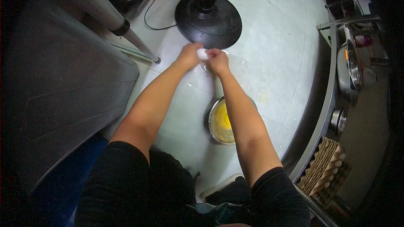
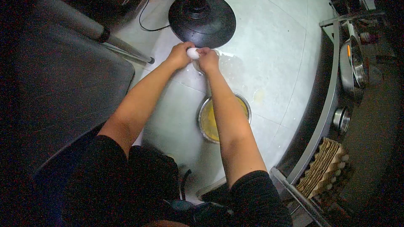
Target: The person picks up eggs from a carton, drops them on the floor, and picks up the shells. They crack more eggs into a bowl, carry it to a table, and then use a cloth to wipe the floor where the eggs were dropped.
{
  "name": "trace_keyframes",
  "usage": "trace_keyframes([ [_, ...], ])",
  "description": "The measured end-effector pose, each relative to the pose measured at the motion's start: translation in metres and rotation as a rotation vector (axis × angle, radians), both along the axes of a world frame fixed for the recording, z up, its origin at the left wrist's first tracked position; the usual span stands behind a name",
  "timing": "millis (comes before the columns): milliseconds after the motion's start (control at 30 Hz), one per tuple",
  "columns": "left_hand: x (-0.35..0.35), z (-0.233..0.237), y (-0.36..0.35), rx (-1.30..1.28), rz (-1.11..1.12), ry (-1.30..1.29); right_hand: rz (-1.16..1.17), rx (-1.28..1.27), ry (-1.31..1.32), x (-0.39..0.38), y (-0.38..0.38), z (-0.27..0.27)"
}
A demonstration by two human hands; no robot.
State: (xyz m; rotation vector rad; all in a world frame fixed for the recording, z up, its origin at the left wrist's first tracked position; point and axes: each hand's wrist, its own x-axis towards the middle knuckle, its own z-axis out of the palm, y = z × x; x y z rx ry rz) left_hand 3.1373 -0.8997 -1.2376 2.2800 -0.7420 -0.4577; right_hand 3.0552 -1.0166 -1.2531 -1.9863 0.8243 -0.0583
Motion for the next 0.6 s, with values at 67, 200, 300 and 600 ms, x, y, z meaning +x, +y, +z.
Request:
trace_keyframes([
  [67, 0.002, -0.005, 0.002, -0.043, 0.009, 0.038, 0.007, 0.028, -0.027, 0.000, -0.003, -0.009],
  [200, 0.000, 0.004, 0.012, -0.064, 0.020, 0.177, 0.007, 0.130, -0.077, -0.003, -0.001, -0.015],
  [300, 0.001, 0.006, 0.016, -0.072, 0.011, 0.232, -0.005, 0.091, -0.055, -0.003, 0.005, 0.005],
  [600, 0.012, 0.001, 0.021, -0.495, 0.036, 0.720, 0.187, -0.210, -0.020, 0.006, -0.001, 0.063],
])
